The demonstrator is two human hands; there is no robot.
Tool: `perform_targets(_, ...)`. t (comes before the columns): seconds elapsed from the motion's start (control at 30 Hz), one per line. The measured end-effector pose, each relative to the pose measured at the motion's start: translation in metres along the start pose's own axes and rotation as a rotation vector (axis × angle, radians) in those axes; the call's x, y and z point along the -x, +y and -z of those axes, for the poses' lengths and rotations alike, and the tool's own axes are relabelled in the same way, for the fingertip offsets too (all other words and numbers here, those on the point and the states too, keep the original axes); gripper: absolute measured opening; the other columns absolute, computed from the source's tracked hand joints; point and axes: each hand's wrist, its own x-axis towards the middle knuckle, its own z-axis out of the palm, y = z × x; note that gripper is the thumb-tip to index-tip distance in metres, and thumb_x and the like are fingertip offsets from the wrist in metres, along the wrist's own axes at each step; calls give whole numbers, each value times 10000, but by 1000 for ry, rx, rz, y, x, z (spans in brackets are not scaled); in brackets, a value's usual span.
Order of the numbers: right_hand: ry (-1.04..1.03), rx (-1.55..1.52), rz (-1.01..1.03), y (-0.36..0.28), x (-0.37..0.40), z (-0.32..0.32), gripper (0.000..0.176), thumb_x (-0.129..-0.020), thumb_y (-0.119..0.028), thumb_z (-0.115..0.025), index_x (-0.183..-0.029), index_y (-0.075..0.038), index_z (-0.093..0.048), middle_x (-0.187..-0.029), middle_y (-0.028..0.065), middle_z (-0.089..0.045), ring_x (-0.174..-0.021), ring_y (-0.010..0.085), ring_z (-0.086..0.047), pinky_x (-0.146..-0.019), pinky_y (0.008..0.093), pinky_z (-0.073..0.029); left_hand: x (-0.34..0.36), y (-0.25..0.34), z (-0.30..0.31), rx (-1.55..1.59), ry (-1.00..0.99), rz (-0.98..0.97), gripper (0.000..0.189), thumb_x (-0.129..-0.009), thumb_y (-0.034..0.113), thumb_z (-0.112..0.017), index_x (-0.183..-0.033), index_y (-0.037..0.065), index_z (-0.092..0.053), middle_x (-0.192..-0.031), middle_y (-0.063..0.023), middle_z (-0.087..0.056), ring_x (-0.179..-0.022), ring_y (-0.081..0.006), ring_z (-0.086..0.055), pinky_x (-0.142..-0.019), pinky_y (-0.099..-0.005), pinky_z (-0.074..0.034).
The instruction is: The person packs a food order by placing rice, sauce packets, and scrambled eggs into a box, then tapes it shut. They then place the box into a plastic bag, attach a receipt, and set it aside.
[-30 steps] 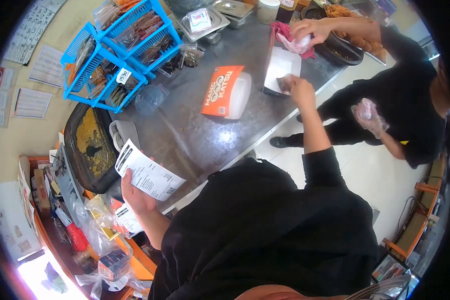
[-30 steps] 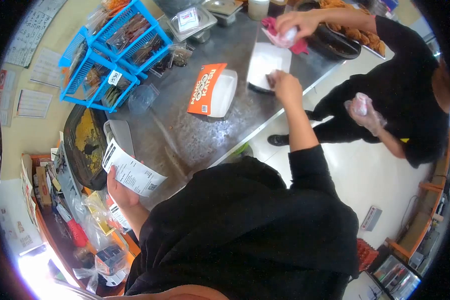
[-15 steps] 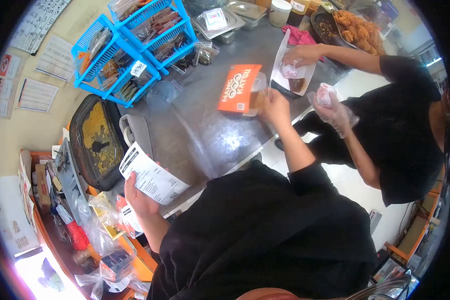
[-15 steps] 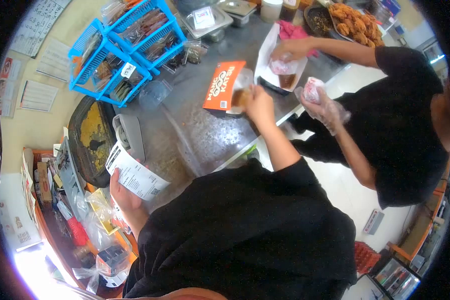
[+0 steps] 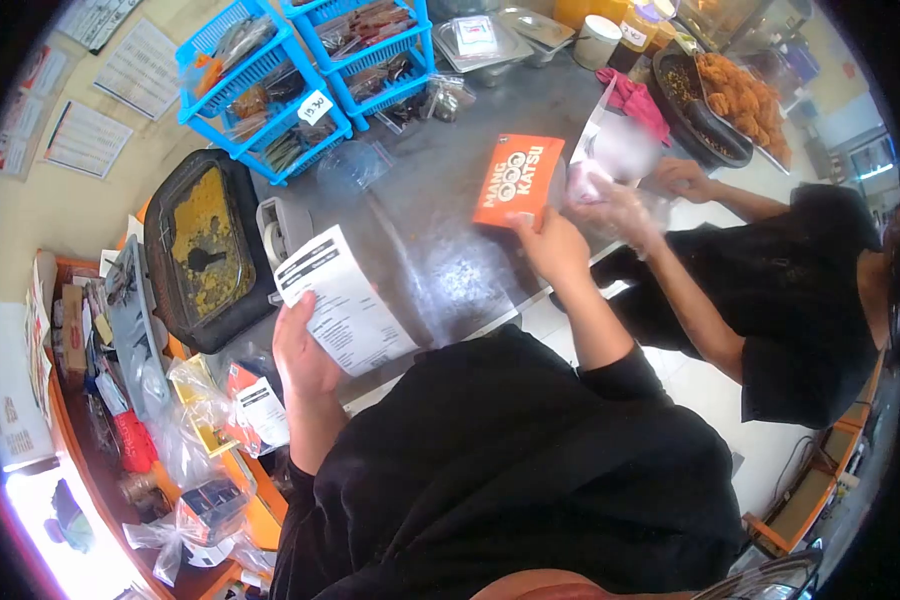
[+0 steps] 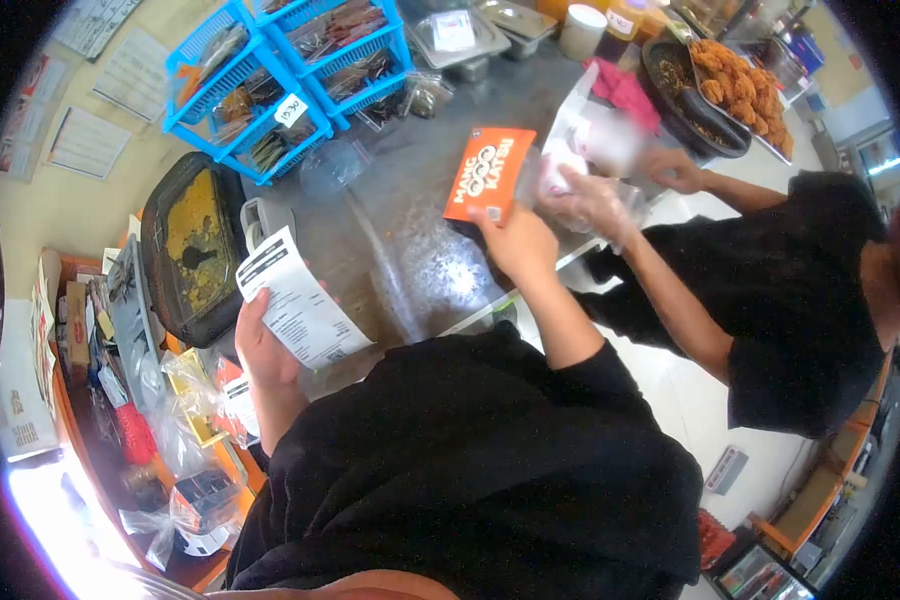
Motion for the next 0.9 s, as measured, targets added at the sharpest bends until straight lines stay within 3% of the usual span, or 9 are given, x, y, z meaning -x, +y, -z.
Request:
perform_targets(0.17,77,-121,51,-17,-7,-17,273,-804,-305,-598,-783,-33,-595,-775,190,-634,-767,382,-618,-679,460,-477,6,0,-4,0,-49,0,465,-898,240,-443,-1270,-38,-433,-1175,-202,-569,-1015,-357,-600,-857,-519,-496)
perform_targets(0.47,62,57,147,-26,-3,-20,190,-795,-250,-597,-783,-60,-596,-790,153,-638,-734,366,-620,-665,473,-481,11,-3,-13,24,-10,-1,450,-912,224,-433,-1264,-57,-430,-1160,-228,-570,-1012,-377,-598,-857,-514,-496)
perform_targets(0.53,50,68,262,-24,-1,-22,136,-790,-201,-591,-845,-79,-611,-854,140,-631,-780,348,-618,-684,455,-484,8,-7,-20,-2,1,-23,436,-917,208,-422,-1263,-57,-429,-1152,-230,-573,-1004,-386,-598,-854,-504,-499)
perform_targets(0.57,47,77,316,-22,0,-22,129,-787,-177,-588,-876,-89,-618,-885,133,-627,-802,340,-617,-694,446,-486,6,-10,-23,2,79,-14,381,-931,169,-426,-1243,-49,-456,-1131,-201,-586,-991,-320,-610,-864,-432,-495)
perform_targets(0.67,-98,-67,533,-15,-3,-15,262,-768,-98,-564,-1024,-106,-616,-1041,115,-595,-946,327,-578,-819,414,-456,-14,-30,-24,-682,65,21,338,-942,144,-443,-1229,-30,-483,-1123,-158,-593,-961,-225,-610,-874,-351,-474)
perform_targets(0.7,-151,-116,608,-13,-5,-13,320,-761,-72,-556,-1073,-112,-616,-1092,108,-584,-994,322,-564,-861,403,-446,-28,-47,-17,-829,-73,62,323,-948,129,-459,-1233,-15,-504,-1146,-119,-585,-982,-165,-583,-895,-303,-442)
perform_targets(0.8,-196,-193,860,-4,-25,-12,387,-759,-8,-512,-1117,-112,-613,-1131,113,-598,-1048,307,-559,-928,391,-416,-61,-108,-40,-1218,-327,-391,362,-929,132,-483,-1269,7,-500,-1384,-174,-403,-1237,-228,-427,-1031,-344,-325)
perform_targets(0.83,-392,-274,784,-3,-32,-6,426,-749,33,-497,-1136,-101,-616,-1102,138,-626,-1031,307,-579,-919,369,-429,-74,-126,-39,-1304,-333,-458,360,-929,147,-487,-1259,4,-506,-1396,-182,-393,-1247,-238,-422,-1035,-345,-321)
perform_targets(0.9,-474,-348,733,7,-49,-5,394,-746,38,-510,-1105,-79,-624,-1033,156,-643,-979,325,-595,-881,375,-449,-98,-151,-42,-1413,-315,-546,356,-931,177,-492,-1237,-4,-522,-1389,-196,-408,-1248,-258,-433,-1032,-345,-323)
